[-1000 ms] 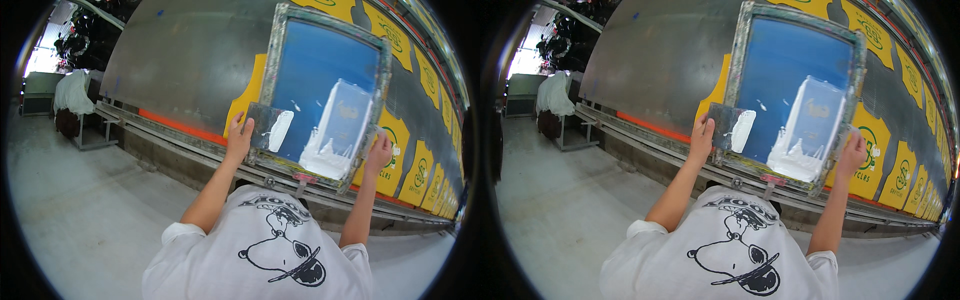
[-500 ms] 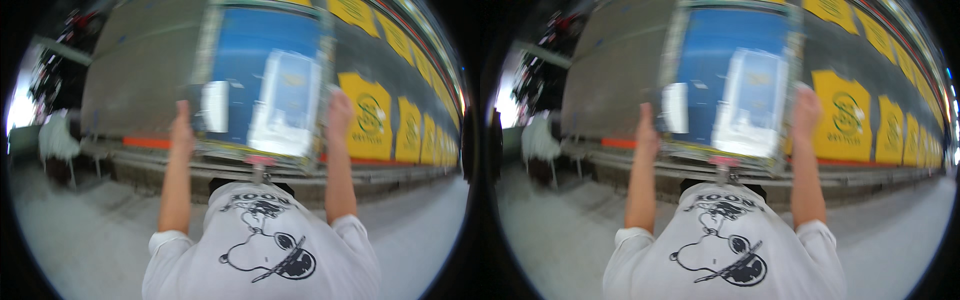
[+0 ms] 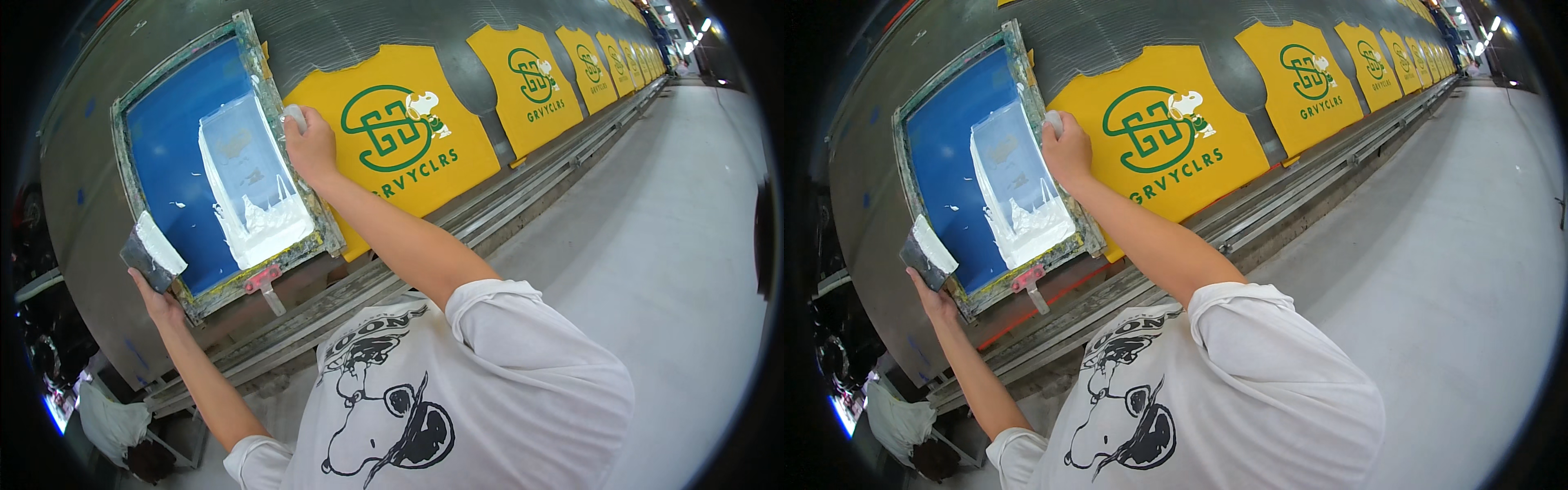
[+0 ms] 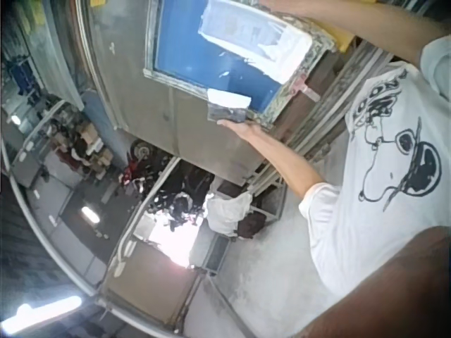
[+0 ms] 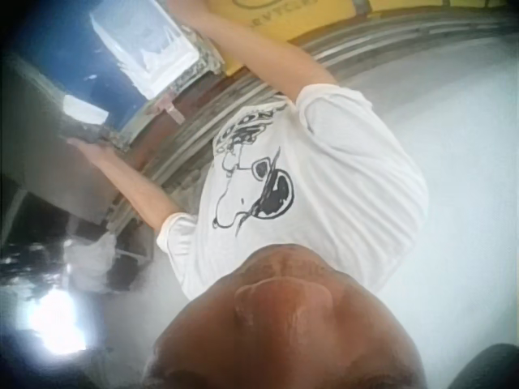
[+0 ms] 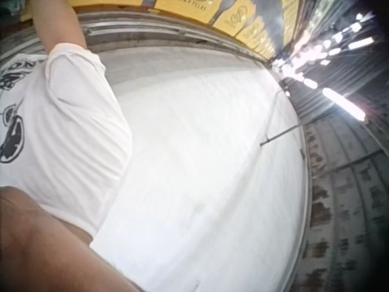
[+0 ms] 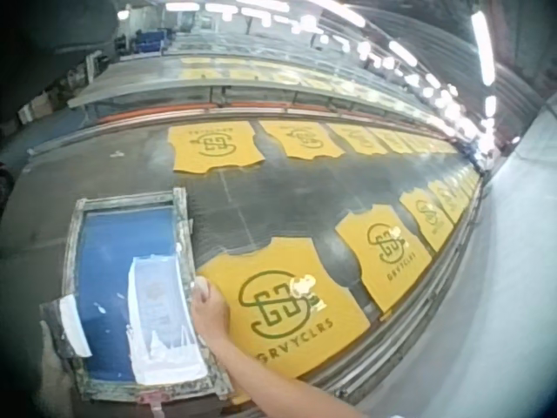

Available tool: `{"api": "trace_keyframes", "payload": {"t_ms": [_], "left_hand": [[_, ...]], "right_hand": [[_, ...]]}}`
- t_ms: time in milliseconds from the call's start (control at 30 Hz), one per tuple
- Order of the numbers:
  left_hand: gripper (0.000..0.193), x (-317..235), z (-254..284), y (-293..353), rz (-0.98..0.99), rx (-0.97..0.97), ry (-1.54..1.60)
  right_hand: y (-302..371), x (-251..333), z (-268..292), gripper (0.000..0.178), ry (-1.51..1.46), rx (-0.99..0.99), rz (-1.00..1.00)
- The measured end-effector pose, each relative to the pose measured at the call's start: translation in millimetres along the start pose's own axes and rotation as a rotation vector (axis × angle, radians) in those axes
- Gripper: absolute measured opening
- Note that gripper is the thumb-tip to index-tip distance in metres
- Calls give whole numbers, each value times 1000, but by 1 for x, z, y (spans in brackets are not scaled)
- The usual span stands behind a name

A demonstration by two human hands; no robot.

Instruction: The person performs screen printing on yellow t-shirts using a squeegee and a screen printing frame. They repeatedly pull white ink across the screen to transfer a design onto the shirts laid out on a conveyor belt.

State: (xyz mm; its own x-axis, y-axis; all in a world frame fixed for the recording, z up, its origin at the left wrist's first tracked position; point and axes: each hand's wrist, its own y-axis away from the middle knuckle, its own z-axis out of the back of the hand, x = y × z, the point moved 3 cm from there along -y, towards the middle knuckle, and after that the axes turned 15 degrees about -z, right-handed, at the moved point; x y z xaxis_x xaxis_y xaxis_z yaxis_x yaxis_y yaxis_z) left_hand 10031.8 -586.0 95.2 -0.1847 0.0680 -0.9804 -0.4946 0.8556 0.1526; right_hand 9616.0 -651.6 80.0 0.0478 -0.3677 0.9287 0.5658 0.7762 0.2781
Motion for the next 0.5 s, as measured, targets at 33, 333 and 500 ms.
{"api": "trace_keyframes", "payload": {"t_ms": [33, 333, 500], "left_hand": [[70, 10, 0, 0, 7, -13, -8], [65, -9, 9, 22, -64, -165, 259], [61, 25, 31, 27, 82, -171, 487]], "right_hand": [[-2, -6, -4, 38, 43, -7, 4], [58, 51, 48, 41, -42, 265, -141], [162, 133, 72, 31, -685, 1180, -252]]}}
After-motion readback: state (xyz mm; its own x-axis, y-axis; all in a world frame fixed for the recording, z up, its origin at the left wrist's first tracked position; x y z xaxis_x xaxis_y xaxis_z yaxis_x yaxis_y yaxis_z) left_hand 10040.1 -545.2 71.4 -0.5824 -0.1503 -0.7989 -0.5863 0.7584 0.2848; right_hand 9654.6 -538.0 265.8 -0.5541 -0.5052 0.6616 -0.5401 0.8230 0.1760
